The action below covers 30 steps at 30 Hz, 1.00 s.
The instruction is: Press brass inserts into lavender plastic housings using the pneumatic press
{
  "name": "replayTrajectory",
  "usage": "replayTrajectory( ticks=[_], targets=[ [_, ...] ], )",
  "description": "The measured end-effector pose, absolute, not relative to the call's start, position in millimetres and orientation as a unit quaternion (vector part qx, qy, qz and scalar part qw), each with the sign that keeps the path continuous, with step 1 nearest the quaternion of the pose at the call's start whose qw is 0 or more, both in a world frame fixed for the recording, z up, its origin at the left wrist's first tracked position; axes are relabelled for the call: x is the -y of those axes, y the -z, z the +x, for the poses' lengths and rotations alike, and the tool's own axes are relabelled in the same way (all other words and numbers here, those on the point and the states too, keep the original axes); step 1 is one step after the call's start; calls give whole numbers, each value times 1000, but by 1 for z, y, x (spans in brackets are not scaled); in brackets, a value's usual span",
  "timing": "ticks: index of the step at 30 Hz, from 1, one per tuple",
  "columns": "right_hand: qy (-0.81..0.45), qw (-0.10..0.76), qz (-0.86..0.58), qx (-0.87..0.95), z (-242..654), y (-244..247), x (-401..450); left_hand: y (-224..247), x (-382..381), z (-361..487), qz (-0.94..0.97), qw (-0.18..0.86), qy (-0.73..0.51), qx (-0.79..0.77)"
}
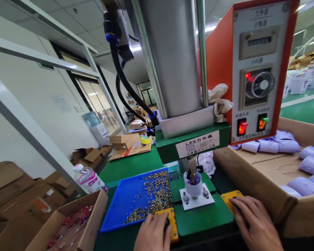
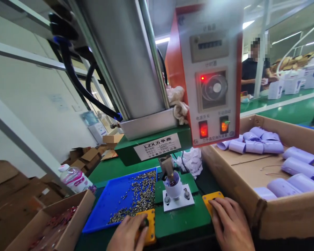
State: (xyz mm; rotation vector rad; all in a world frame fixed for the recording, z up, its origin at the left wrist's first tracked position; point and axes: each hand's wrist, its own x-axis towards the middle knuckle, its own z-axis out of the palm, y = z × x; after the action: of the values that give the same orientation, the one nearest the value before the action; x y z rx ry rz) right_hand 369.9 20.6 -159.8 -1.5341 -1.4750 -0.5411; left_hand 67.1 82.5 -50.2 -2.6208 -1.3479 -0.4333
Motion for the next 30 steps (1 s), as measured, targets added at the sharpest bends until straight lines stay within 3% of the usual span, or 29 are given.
replayTrajectory(
  ticks=[4, 9, 16, 20, 27, 30],
  targets=[
    [224, 457, -637, 579, 363, 160, -21, 11, -119, 91, -836, 32, 88, 540],
    [228, 477, -666, 526, 356, 165, -28, 7, -164, 114, -853, 11, -74, 517],
    [227, 466, -670, 531, 362, 158, -31, 16, -164, 126, -865, -10, -82, 496],
    [107, 543, -643, 530, 346, 120, -31, 17, -160, 126, -862, -18, -64, 502],
    [-268, 638, -452, 562, 308, 41, -74, 20, -160, 125, -865, -20, -34, 499],
    [-275, 705, -412, 507, 295, 34, -81, 22, -159, 124, -859, -11, -31, 511]
  ],
)
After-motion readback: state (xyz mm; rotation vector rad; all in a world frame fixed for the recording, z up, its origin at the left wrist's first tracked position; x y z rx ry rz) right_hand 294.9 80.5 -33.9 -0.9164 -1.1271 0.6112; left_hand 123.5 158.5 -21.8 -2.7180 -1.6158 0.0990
